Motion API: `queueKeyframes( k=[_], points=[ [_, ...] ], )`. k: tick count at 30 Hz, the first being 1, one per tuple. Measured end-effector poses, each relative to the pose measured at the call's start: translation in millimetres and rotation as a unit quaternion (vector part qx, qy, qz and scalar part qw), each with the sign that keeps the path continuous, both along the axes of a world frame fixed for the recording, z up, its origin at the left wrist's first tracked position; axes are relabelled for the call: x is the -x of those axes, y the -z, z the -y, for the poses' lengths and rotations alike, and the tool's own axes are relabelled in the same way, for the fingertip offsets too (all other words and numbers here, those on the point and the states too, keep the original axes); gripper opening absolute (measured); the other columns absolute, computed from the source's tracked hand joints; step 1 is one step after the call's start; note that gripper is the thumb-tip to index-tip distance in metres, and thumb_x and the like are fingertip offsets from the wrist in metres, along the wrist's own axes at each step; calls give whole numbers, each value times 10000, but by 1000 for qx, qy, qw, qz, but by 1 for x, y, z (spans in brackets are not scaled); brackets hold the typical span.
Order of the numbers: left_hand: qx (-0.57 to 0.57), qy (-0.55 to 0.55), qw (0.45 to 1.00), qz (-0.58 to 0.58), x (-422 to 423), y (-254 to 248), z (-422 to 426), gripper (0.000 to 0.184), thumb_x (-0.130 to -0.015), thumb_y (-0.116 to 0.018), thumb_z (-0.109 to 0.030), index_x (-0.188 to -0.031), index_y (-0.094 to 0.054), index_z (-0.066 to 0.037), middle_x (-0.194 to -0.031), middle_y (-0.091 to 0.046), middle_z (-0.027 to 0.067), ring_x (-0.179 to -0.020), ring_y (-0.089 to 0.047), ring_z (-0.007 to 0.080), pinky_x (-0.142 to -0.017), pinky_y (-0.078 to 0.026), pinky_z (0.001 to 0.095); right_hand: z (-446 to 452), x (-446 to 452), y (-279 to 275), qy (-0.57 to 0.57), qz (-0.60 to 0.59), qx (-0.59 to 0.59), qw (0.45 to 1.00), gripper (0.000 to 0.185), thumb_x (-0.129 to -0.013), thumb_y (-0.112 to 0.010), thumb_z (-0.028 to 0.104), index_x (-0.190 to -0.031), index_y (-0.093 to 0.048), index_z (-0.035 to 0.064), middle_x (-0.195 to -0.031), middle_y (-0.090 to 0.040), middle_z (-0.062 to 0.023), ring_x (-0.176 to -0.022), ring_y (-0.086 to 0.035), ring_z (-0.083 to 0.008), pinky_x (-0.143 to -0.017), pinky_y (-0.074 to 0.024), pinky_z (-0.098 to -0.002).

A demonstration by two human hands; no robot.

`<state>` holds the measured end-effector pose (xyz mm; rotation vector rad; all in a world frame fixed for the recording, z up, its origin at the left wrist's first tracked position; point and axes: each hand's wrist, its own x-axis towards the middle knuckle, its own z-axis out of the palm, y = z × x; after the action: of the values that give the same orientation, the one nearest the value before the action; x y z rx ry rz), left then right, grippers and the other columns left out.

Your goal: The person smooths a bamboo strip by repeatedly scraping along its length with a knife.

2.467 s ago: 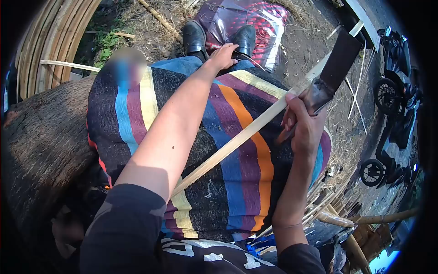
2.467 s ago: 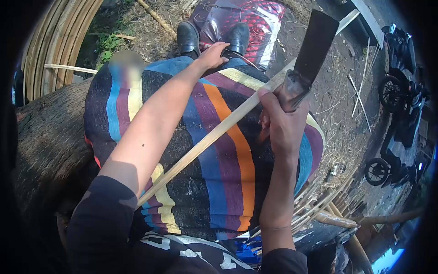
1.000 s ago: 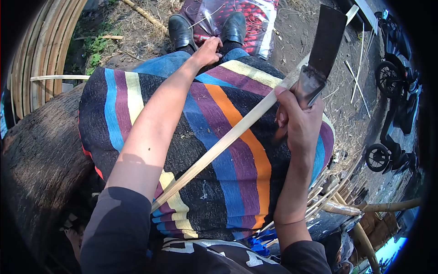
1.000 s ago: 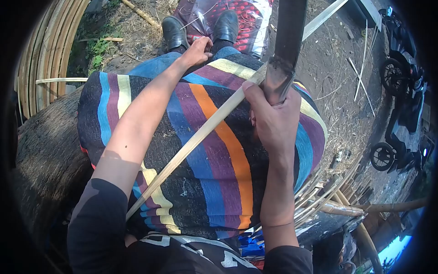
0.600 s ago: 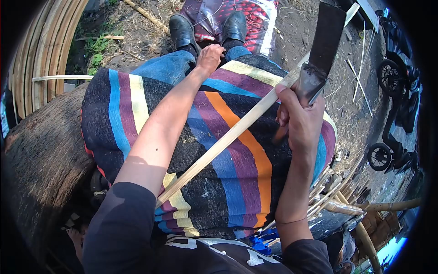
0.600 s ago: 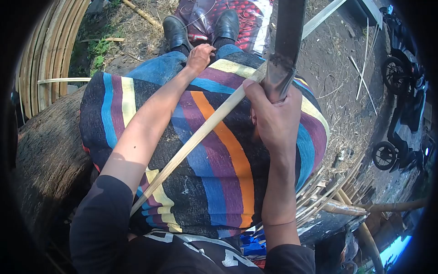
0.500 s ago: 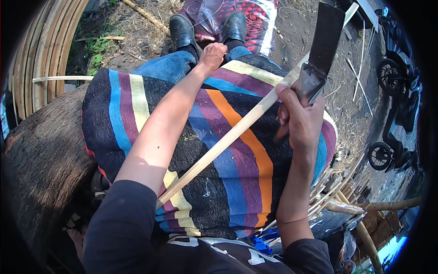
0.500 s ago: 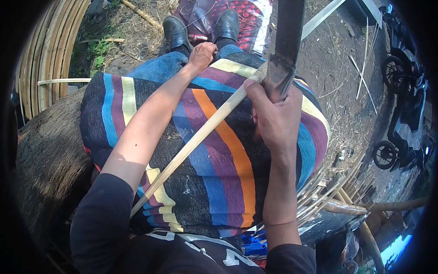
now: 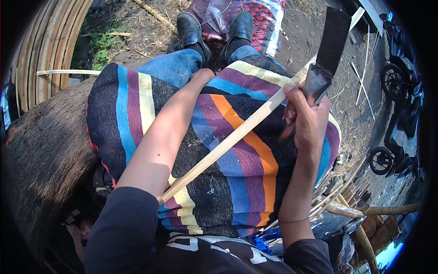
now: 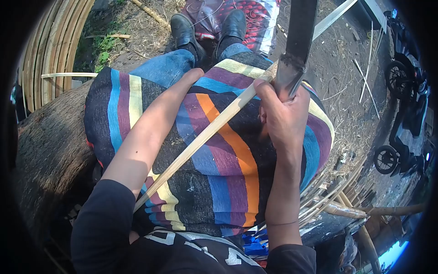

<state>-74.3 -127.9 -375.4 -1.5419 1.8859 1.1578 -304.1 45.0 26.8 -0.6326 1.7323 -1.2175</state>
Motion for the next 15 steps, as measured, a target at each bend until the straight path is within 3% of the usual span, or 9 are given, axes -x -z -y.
queueKeyframes(
  k=[1,3,5,6,7,9,10,15],
  points=[
    [-13,41,999,-22,6,-7,1,385,-801,-658,-182,-1115,-668,41,-1159,-656,294,-1156,-630,397,-942,-516,455,0,1,0,1,-4,-7,1000,219,-882,-695,155,-720,-599,45,-547,-521,20,-455,-493,-59,-446,-386,-227],
    [225,-119,967,-23,54,-78,0,337,-852,-659,-193,-1115,-632,16,-1126,-680,233,-1106,-648,383,-907,-515,450,0,0,0,5,-10,-17,1000,214,-882,-697,156,-725,-605,43,-547,-521,19,-455,-494,-59,-446,-386,-226],
    [361,-124,886,-264,64,-81,10,279,-899,-624,-136,-1128,-578,16,-1071,-684,224,-1049,-655,383,-884,-509,447,0,2,0,8,-16,-28,999,210,-881,-698,157,-729,-612,41,-547,-522,19,-454,-495,-59,-446,-386,-224],
    [340,-114,869,-339,68,-86,12,207,-903,-632,-100,-1083,-638,3,-1046,-683,201,-1004,-660,367,-878,-510,445,0,3,1,7,-12,-27,1000,207,-879,-701,164,-737,-620,37,-550,-526,18,-456,-498,-59,-447,-388,-225],
    [340,-114,870,-340,72,-91,12,207,-903,-632,-100,-1083,-638,3,-1046,-683,201,-1004,-660,367,-878,-510,445,0,3,2,5,-7,-26,1000,205,-878,-705,170,-745,-628,34,-552,-529,16,-459,-500,-60,-449,-390,-226],
    [353,-56,875,-327,78,-97,10,119,-876,-692,-119,-961,-684,-35,-958,-683,134,-994,-655,334,-877,-518,432,-1,4,3,1,-2,-22,1000,207,-877,-707,176,-747,-630,33,-554,-532,15,-460,-503,-61,-450,-393,-228],
    [343,-84,891,-286,84,-97,8,79,-838,-724,-108,-865,-706,-36,-934,-686,114,-991,-656,314,-857,-514,431,-1,5,4,-3,3,-21,1000,210,-875,-709,183,-750,-632,32,-556,-535,13,-461,-505,-63,-452,-396,-230],
    [440,-8,856,-271,90,-87,10,77,-779,-722,-56,-852,-698,-51,-906,-691,129,-891,-669,330,-796,-503,457,1,2,3,4,-7,-27,1000,218,-874,-709,183,-739,-622,36,-556,-531,14,-462,-505,-67,-456,-399,-234]
  ],
)
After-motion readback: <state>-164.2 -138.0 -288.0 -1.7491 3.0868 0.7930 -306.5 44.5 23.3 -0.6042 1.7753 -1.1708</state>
